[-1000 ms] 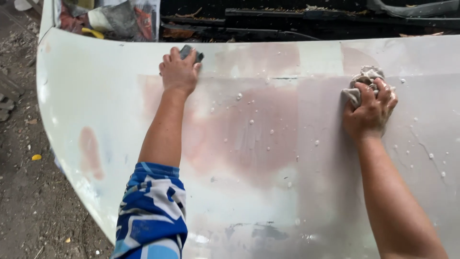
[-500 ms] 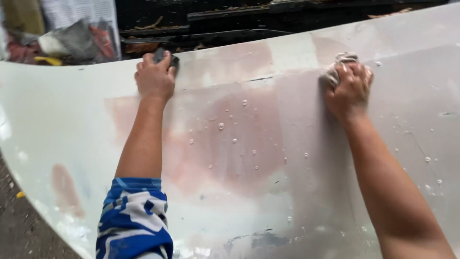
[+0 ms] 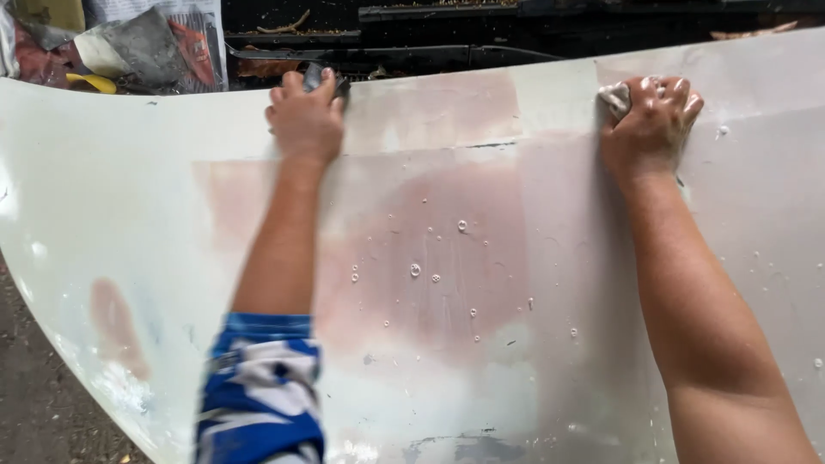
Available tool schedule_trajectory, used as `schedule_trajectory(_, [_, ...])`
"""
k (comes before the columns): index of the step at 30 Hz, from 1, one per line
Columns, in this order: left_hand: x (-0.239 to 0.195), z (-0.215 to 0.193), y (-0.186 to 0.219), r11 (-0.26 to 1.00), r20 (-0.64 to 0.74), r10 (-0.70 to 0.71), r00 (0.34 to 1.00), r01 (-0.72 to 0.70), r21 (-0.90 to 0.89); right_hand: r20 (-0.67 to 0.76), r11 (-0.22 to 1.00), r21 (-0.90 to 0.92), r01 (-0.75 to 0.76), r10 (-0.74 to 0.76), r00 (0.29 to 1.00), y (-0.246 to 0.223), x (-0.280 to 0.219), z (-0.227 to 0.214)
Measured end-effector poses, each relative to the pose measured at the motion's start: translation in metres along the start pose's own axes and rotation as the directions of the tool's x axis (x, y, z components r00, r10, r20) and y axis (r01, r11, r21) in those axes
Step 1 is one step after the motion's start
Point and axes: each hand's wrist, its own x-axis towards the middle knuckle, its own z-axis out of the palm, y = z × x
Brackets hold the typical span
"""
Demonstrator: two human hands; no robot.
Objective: The person sands the front bumper and hood of a white car using a sanding block and water. They repeatedly dip the sanding block into a bucket of water and wipe the surface with a cloth while sanding.
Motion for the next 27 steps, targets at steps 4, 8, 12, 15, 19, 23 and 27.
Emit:
schedule_trajectory(4, [0.032, 0.099, 0.139, 0.988, -0.159, 0.058, 0.986, -0.035, 0.147, -0.008, 1.000, -0.014, 0.005, -0.005, 1.000, -0.002, 0.000, -0.004])
schedule_trajectory(8, [0.029, 0.059, 0.145, 0.992, -0.030, 0.117, 0.993, -0.116, 0.039, 0.037, 0.998, 0.060, -0.024, 0.022, 0.999, 0.000, 0.002, -0.008])
schedule_trajectory(12, [0.007, 0.004, 0.033, 0.997, -0.031, -0.069, 0.997, 0.070, 0.040, 0.012, 0.997, 0.052, -0.053, 0.052, 0.999, -0.009, 0.002, -0.009])
schedule_trajectory(15, [0.035, 0.130, 0.067, 0.977, 0.000, -0.026, 1.000, 0.026, 0.210, 0.001, 0.999, 0.037, -0.039, 0.039, 0.999, -0.005, 0.000, -0.002])
schedule_trajectory(19, [0.032, 0.075, 0.171, 0.996, -0.057, 0.001, 0.998, 0.004, 0.086, 0.078, 0.993, 0.064, -0.099, 0.094, 0.993, -0.003, 0.003, -0.008])
schedule_trajectory(23, [0.010, 0.040, 0.047, 0.977, -0.075, 0.209, 0.975, -0.205, 0.051, 0.071, 0.996, 0.065, -0.067, 0.063, 0.996, -0.006, 0.003, -0.008])
schedule_trajectory(27, [0.007, 0.051, 0.027, 0.993, -0.099, -0.062, 0.993, 0.072, 0.094, 0.020, 0.997, 0.013, -0.075, 0.075, 0.997, -0.003, 0.000, 0.005])
